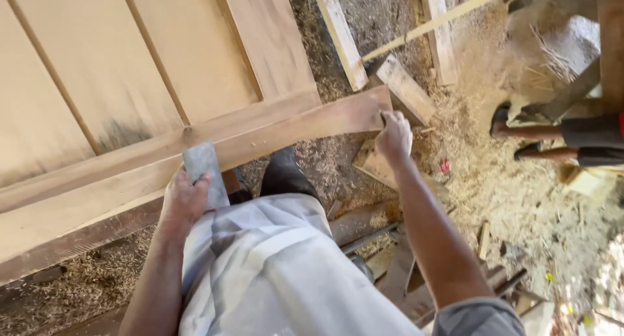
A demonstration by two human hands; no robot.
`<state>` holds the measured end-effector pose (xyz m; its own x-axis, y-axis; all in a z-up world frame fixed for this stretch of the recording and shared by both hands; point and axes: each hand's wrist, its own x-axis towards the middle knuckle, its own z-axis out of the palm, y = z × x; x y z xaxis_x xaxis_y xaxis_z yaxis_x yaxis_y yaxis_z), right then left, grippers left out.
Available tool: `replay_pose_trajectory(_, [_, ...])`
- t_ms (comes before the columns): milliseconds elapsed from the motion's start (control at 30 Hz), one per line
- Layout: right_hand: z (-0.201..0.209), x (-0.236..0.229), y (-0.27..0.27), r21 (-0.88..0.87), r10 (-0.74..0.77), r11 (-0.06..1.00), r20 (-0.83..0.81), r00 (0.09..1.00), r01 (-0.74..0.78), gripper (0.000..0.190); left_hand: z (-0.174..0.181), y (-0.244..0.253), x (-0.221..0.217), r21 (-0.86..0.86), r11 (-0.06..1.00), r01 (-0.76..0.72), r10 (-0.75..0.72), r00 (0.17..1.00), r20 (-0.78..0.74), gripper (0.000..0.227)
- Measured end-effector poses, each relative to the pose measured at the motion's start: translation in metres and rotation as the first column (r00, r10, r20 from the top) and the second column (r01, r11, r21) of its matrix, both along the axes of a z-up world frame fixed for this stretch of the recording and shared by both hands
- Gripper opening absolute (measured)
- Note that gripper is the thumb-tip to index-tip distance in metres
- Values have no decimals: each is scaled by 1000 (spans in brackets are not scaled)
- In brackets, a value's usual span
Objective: Mixing wood putty and applying it to a wooden door, then sanding the surface.
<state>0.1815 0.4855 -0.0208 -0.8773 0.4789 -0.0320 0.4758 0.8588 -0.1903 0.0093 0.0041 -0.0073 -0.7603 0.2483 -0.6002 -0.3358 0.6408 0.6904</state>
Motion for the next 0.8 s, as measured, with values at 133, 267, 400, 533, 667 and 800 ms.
replay_pose_trajectory(133, [4,8,-66,54,-157,986,-1,988,157,40,-2,-4,8,-2,998,63,-63,995,-74,36])
replay_pose_trajectory(267, [-6,18,-78,171,-106,980,28,994,100,44,1,5,5,-5,998,64,-64,997,-46,40])
replay_pose_trajectory(400, [26,24,-71,85,-11,996,101,995,2,45,12,1,6,-5,999,46,-46,999,-24,40])
replay_pose_trajectory(533, [35,21,-23,39,25,999,139,990,-30,42,0,3,0,1,1000,29,-29,999,-28,39])
replay_pose_trajectory(667, [21,19,-13,79,-66,995,2,998,65,49,0,-5,7,27,999,40,-39,998,-51,38])
replay_pose_trajectory(800, [15,23,-40,-26,-180,984,-96,979,179,41,-3,-5,6,18,999,35,-33,997,-68,38])
